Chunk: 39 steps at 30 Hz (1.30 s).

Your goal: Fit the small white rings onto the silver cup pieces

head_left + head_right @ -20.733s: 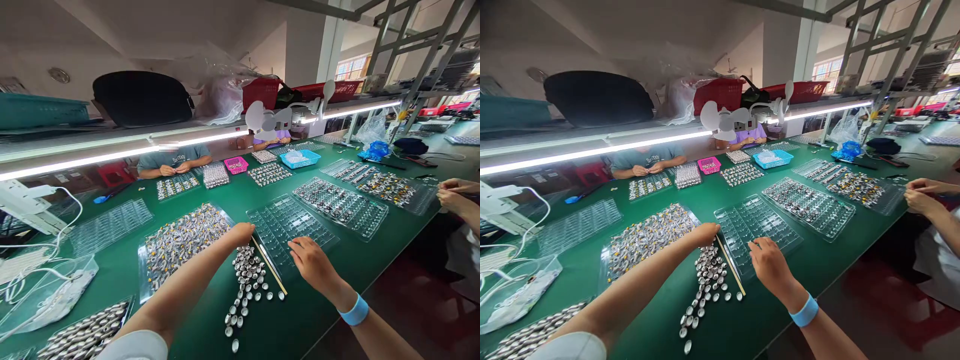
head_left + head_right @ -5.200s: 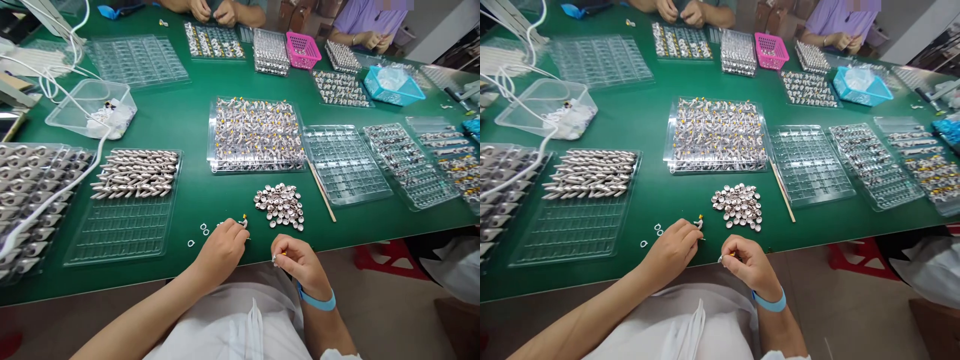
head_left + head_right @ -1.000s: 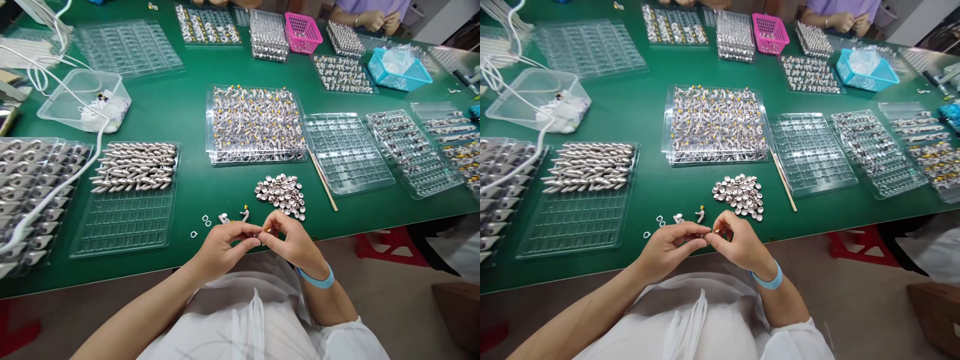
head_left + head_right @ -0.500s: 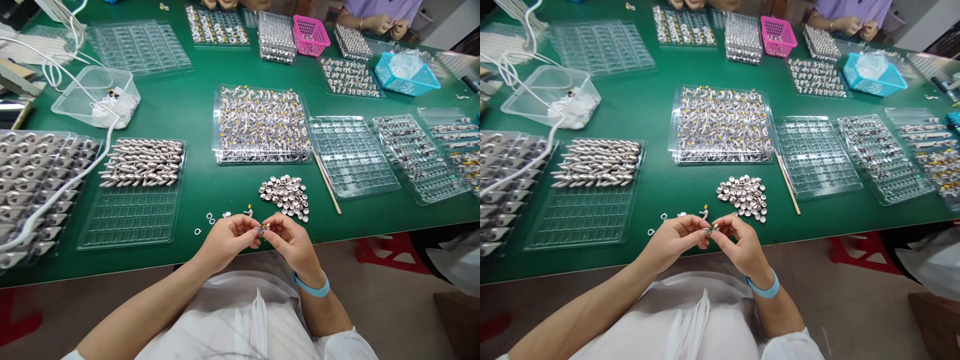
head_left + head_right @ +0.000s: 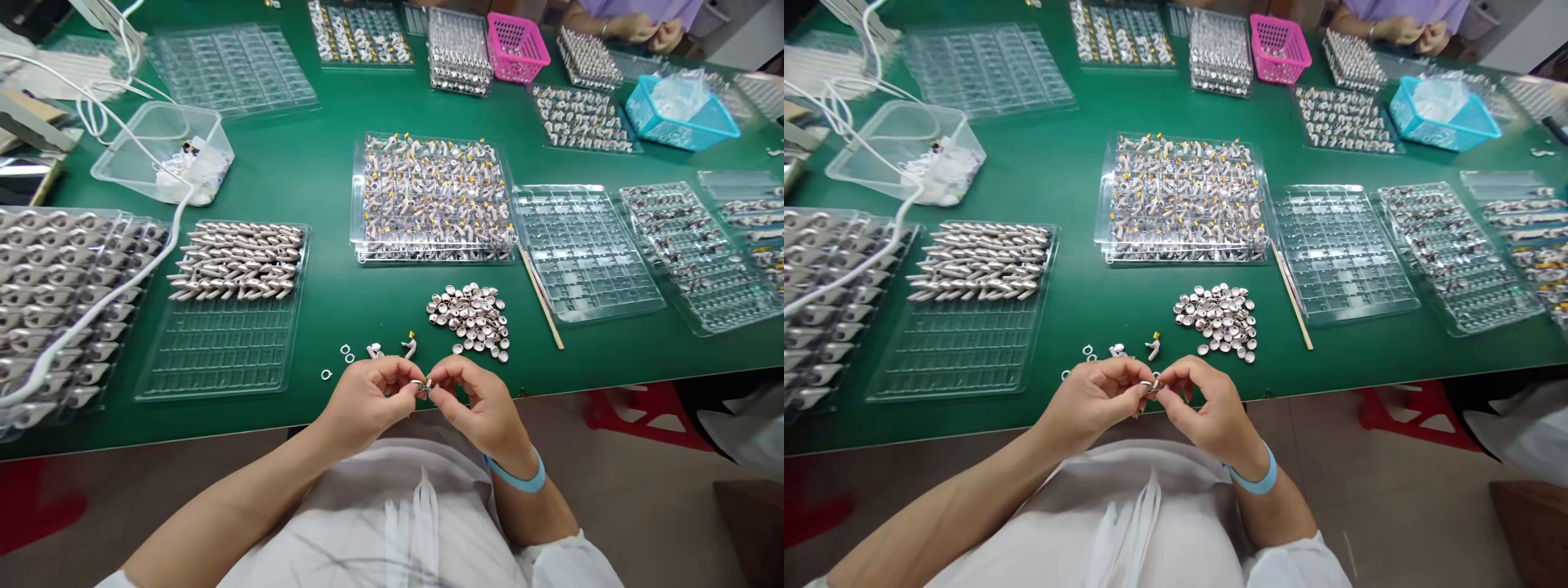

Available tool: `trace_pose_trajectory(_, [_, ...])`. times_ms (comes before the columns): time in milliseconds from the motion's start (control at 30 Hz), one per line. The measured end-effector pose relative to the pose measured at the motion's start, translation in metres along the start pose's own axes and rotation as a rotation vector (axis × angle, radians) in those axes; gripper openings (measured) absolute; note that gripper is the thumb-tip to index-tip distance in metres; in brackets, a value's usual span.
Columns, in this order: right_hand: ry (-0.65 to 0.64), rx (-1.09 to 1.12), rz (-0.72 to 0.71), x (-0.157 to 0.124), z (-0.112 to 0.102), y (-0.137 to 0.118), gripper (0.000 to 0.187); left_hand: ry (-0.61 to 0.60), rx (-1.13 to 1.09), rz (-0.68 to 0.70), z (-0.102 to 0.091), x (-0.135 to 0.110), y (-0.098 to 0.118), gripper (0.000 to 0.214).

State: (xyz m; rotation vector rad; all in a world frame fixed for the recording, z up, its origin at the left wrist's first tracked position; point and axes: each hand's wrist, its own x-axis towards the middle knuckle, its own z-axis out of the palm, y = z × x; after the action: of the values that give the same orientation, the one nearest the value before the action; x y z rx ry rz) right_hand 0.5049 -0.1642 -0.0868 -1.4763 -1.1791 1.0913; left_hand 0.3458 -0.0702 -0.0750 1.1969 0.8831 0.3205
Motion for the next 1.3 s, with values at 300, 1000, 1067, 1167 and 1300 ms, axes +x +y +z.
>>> trace_pose_trajectory(300, [0.073, -0.053, 0.029, 0.003, 0.007, 0.008, 0.033, 0.023, -0.115, -0.063, 0.001, 0.01, 0.001, 0.017])
trace_pose_trajectory(1000, [0.064, 0.112, 0.107, 0.006, 0.006, 0.006, 0.01, -0.065, -0.016, 0.105, 0.006, 0.001, -0.002, 0.017])
trace_pose_trajectory(1067, [0.062, 0.152, 0.105, 0.006, 0.008, 0.009, 0.011, -0.059, -0.011, 0.119, 0.007, 0.0, -0.001, 0.016])
trace_pose_trajectory(1167, [0.061, 0.189, 0.101, 0.006, 0.009, 0.011, 0.011, -0.049, -0.006, 0.129, 0.01, -0.001, -0.001, 0.015])
trace_pose_trajectory(1300, [0.059, 0.206, 0.089, 0.006, 0.011, 0.01, 0.013, -0.013, 0.024, 0.182, 0.011, -0.004, -0.004, 0.015])
